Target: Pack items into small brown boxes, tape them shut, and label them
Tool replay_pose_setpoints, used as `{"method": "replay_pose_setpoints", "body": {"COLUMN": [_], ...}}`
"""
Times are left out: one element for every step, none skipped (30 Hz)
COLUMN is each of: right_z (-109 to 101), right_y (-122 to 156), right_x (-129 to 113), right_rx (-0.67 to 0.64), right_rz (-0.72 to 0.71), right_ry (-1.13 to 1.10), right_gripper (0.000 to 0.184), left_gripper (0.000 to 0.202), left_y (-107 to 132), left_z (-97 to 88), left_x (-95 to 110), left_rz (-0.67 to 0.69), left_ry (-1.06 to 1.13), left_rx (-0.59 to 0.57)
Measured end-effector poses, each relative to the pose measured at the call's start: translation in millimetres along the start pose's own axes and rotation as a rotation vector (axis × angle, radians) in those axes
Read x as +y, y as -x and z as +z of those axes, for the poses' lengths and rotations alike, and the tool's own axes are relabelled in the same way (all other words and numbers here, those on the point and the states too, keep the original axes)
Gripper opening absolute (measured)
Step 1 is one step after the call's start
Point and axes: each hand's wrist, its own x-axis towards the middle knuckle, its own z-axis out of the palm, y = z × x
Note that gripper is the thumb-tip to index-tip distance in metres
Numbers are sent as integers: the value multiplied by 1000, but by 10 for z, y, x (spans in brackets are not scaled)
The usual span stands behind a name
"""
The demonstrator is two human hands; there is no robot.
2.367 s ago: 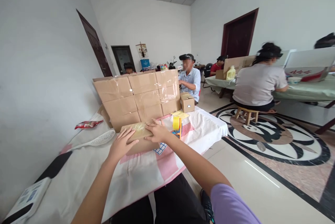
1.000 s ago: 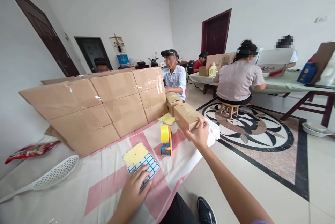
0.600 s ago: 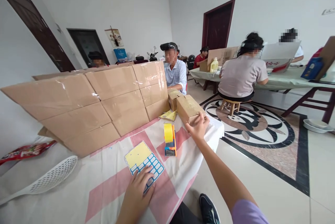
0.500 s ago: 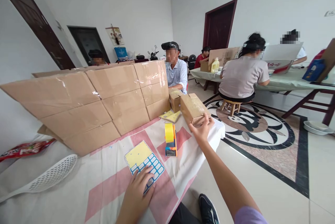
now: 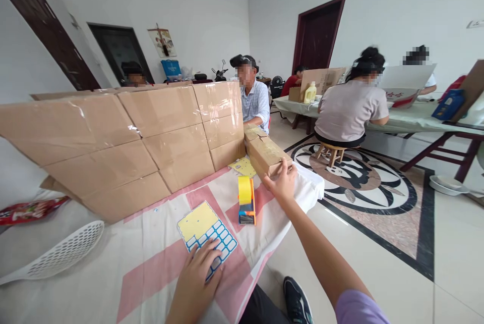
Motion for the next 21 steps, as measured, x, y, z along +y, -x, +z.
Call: {"method": "replay_pose_setpoints", "body": {"right_z": [27,58,92,127,162,196,230,264,299,336,374,413,453,491,527,558,582,598,603,598,581], "right_y": [-16,-36,-61,-91,-127,-166,-209,-253,-298,-343,-387,-430,-471,-511,-549,-586,-621,-653,-682,-707,-728], "right_x": [2,7,14,21,28,33,38,43,48,55,64,77,93,112,133,154,174,190,200,202,191], "right_rx": [0,-2,-4,-7,-10,-14,-19,-25,-31,-35,-39,-46,-57,-72,-85,-96,-105,-111,-121,-138,-165], "right_rz": [9,17,21,22,21,21,22,24,26,26,26,26,26,24,21,15,7,-1,-5,-4,4], "right_ry": [2,5,8,10,9,6,1,-4,-9,-13,-16,-23,-36,-54,-74,-93,-112,-130,-145,-159,-168], "right_gripper": [97,98,98,98,98,98,97,97,97,97,98,98,98,98,99,99,100,101,102,103,105], "left_gripper": [22,22,22,22,22,22,22,23,22,22,22,22,22,22,22,22,22,21,21,20,19], "left_y": [-1,-1,0,3,5,8,10,11,12,11,10,9,7,5,4,2,1,0,-1,-2,-3], "left_z": [-3,-7,-11,-14,-17,-18,-18,-18,-17,-15,-14,-12,-12,-12,-13,-13,-13,-12,-10,-6,0], "left_x": [0,0,0,-1,-2,-3,-3,-3,-3,-3,-2,-2,-3,-4,-6,-9,-13,-18,-24,-32,-39], "left_rz": [1,2,2,3,3,3,0,-3,-6,-12,-19,-24,-28,-30,-31,-28,-22,-14,-6,3,10], "left_ry": [-1,-4,-9,-13,-15,-14,-10,-4,6,16,26,33,37,37,33,30,27,26,25,26,29], "left_rx": [-1,-1,-3,-4,-6,-9,-9,-10,-12,-13,-12,-13,-12,-11,-7,-3,1,5,10,13,17]}}
